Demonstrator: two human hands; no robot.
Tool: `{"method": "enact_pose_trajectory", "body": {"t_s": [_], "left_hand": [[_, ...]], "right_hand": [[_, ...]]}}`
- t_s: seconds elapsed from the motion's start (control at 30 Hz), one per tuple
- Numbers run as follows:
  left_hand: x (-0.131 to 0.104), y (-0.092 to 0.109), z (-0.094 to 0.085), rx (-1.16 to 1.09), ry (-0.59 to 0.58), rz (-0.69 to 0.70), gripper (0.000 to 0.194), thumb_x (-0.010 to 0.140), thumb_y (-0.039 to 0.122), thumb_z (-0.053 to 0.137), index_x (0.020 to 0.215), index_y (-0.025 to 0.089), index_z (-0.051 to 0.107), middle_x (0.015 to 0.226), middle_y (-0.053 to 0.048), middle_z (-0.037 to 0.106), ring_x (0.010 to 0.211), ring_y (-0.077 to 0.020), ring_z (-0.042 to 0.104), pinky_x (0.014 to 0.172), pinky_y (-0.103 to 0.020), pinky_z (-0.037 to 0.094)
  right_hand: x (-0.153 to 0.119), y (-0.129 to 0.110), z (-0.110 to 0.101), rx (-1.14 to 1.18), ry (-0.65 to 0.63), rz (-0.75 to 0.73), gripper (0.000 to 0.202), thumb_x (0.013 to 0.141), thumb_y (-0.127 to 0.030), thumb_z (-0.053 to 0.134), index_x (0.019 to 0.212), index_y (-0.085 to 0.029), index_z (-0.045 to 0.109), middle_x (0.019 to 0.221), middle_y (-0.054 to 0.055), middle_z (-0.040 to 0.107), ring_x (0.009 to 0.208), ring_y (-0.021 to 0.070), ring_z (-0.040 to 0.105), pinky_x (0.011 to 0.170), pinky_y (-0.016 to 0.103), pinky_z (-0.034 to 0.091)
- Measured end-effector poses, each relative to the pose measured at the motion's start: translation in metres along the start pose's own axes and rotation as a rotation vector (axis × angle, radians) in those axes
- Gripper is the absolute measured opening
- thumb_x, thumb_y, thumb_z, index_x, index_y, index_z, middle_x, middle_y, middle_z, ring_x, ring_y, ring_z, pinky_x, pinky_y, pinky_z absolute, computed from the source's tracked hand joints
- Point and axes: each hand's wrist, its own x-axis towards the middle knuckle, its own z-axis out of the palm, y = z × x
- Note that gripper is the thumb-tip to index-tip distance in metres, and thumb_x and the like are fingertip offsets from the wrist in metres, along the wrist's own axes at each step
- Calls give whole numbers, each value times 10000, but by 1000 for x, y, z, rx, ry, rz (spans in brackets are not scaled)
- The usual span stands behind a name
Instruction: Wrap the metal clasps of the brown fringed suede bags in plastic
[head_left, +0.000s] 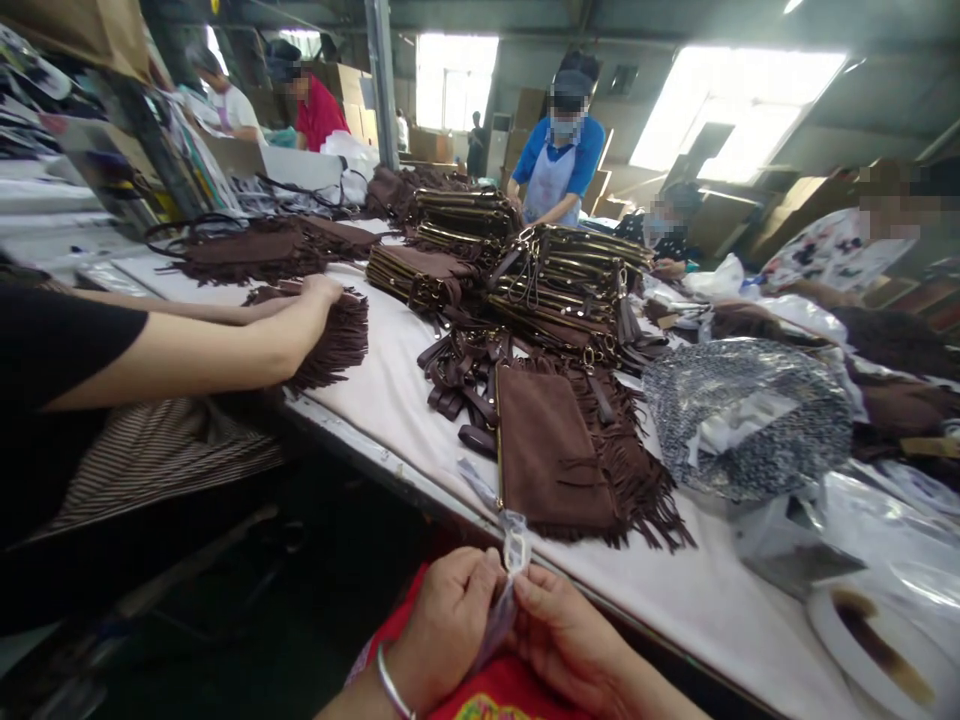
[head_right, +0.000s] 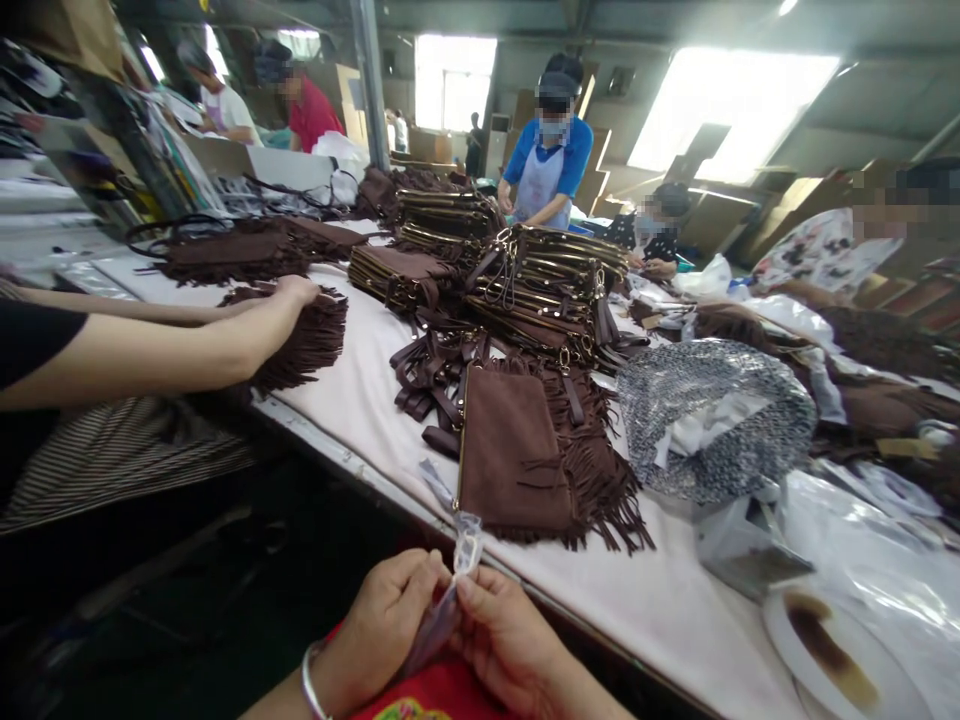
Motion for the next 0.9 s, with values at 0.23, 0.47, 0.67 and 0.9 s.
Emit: {"method": "enact_pose_trajectory", "body": {"t_s": [0.23,0.47,0.67,0.9], "left_hand": [[15,-23,10,-758,-200,-497,316,739,433,648,791,124,607,604,1,575,490,-102,513,502,-236,412],[14,-24,14,-802,-154,-519,244,706,362,680,725,159,546,515,44,524,426,-89,484,474,-235,433],[12,-26,12,-821,-119,-565,279,700,403,695,742,185,526,545,47,536,444,-101,507,491,-253,451],[14,-21,12,-894,-305,-573,314,706,428,697,692,143,564,482,85,414,384,-35,342,471,-209,390]], "right_hand": [[2,0,-2,3,-32,12,215,740,-233,780,913,-135,698,779,62,717,788,193,676,818,374,506],[3,0,-1,-46,-30,26,242,741,-279,781,885,-103,696,737,77,706,761,199,675,792,371,517],[2,-1,0,-60,-15,22,358,725,-300,797,1003,-128,650,789,65,694,693,172,668,739,344,523],[2,1,1,-81,-36,34,458,698,-339,813,1068,-167,607,864,71,693,775,202,678,751,352,525]]}}
